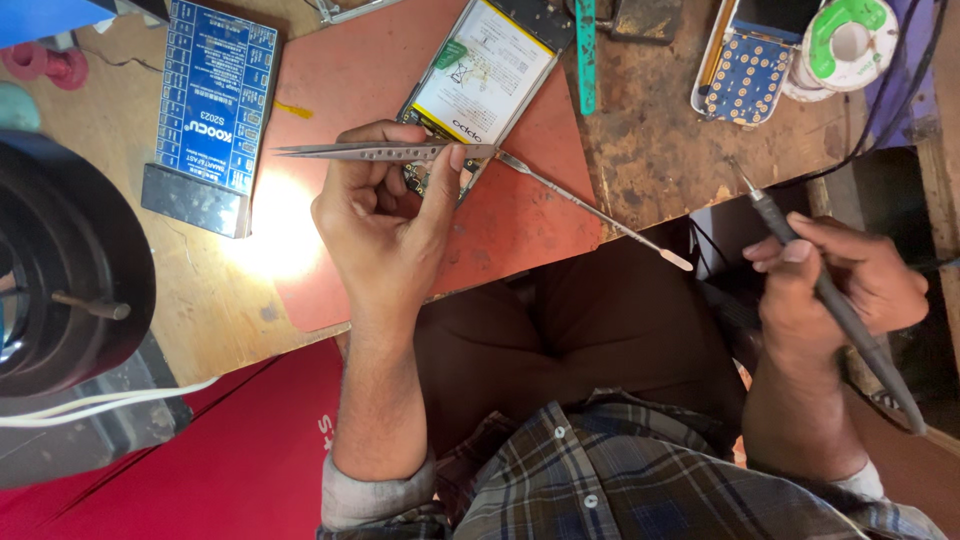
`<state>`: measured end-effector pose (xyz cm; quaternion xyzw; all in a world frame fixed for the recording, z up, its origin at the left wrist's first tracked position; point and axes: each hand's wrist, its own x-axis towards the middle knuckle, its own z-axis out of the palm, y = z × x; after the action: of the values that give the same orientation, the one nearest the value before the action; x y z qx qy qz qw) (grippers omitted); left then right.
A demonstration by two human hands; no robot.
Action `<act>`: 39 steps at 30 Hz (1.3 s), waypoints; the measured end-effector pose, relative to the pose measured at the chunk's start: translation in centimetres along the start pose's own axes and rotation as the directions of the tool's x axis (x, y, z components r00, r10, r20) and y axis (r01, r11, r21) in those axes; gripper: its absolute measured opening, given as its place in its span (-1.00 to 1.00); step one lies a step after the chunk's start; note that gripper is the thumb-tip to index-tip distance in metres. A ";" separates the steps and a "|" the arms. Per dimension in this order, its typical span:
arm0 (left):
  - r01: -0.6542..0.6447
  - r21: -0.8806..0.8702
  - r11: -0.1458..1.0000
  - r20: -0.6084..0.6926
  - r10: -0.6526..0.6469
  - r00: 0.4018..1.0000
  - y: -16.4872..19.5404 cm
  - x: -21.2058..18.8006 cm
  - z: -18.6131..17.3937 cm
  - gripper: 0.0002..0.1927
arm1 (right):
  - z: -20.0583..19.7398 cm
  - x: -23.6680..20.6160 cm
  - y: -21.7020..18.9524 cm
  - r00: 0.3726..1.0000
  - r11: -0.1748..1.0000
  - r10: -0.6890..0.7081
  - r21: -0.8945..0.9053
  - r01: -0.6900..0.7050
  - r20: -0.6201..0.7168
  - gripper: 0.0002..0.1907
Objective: The person works at a repair bench on a disassembled smartphone, holding the exposed motherboard with one hand while soldering a component on it with a soldering iron. They apply flux paste to the board, steady the phone with tweezers, and continue soldering the small component.
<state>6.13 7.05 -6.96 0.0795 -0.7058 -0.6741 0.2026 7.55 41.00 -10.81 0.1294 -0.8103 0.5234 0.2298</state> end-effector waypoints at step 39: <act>-0.001 0.119 0.993 -0.022 0.003 1.000 0.2 0.9 -0.8 -0.72 | 13.3 2.8 -9.9 0.860 0.896 -0.375 -0.103 0.432 0.346 -0.78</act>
<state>5.70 5.99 -6.59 0.0982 -0.7426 -0.6297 0.2059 6.43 24.86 -6.20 0.3586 -0.8342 0.3616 0.2117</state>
